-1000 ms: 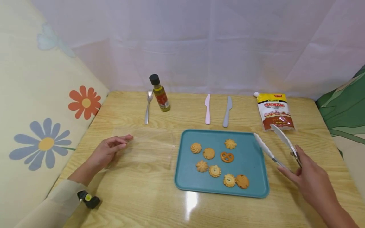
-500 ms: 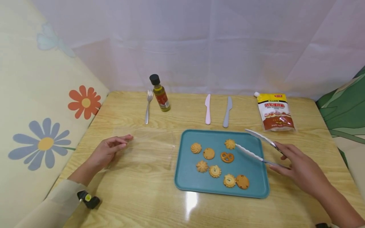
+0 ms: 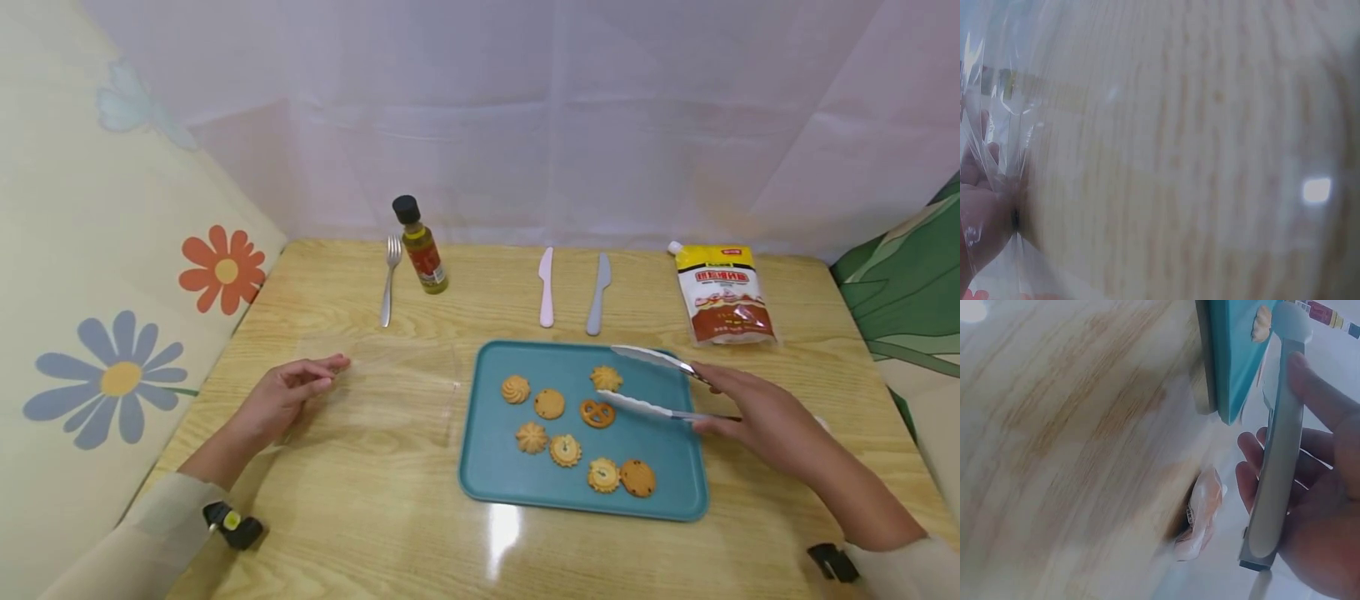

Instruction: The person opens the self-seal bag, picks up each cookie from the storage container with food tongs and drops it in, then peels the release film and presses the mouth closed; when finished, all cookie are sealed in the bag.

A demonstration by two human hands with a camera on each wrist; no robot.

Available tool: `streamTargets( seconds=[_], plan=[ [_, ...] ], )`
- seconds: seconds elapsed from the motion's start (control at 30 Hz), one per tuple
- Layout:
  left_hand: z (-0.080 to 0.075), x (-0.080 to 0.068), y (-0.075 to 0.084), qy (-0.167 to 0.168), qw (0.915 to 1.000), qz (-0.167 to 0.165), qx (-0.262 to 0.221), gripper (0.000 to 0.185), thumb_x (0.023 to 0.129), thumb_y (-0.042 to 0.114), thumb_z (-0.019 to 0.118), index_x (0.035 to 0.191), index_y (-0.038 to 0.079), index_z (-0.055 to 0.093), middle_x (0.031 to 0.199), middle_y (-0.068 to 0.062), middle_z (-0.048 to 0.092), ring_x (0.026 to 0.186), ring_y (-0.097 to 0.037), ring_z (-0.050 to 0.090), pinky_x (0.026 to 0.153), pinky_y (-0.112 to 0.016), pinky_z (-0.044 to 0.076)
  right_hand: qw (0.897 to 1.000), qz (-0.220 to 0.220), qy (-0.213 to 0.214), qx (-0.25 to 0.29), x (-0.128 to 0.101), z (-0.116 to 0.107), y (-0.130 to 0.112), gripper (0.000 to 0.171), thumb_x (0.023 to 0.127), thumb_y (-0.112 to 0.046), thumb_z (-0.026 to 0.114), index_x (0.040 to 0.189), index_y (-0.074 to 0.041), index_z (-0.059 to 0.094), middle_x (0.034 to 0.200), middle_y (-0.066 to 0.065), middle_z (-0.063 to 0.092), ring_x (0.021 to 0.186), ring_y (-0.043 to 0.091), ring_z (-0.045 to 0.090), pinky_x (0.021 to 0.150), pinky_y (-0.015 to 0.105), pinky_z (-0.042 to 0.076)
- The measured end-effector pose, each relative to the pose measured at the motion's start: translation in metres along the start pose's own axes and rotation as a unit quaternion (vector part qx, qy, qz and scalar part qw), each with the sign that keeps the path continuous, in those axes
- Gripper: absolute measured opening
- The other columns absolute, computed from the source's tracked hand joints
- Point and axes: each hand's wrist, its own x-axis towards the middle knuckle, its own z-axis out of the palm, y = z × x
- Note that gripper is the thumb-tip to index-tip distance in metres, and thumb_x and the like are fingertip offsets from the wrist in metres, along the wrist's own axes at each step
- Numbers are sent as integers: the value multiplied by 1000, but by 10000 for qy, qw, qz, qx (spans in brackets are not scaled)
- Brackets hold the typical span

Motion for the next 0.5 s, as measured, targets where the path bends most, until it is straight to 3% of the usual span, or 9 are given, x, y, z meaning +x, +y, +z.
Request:
streamTargets(
  seconds=[0.5],
  plan=[
    [0, 0, -1, 1, 10000, 4, -4, 35, 101, 22, 68, 116, -10, 66, 138, 5, 67, 131, 5, 52, 103, -11, 43, 9993, -376, 18, 23, 11, 0, 1, 69, 95, -34, 76, 151, -1, 49, 131, 24, 65, 113, 42, 66, 87, 62, 54]
  ],
)
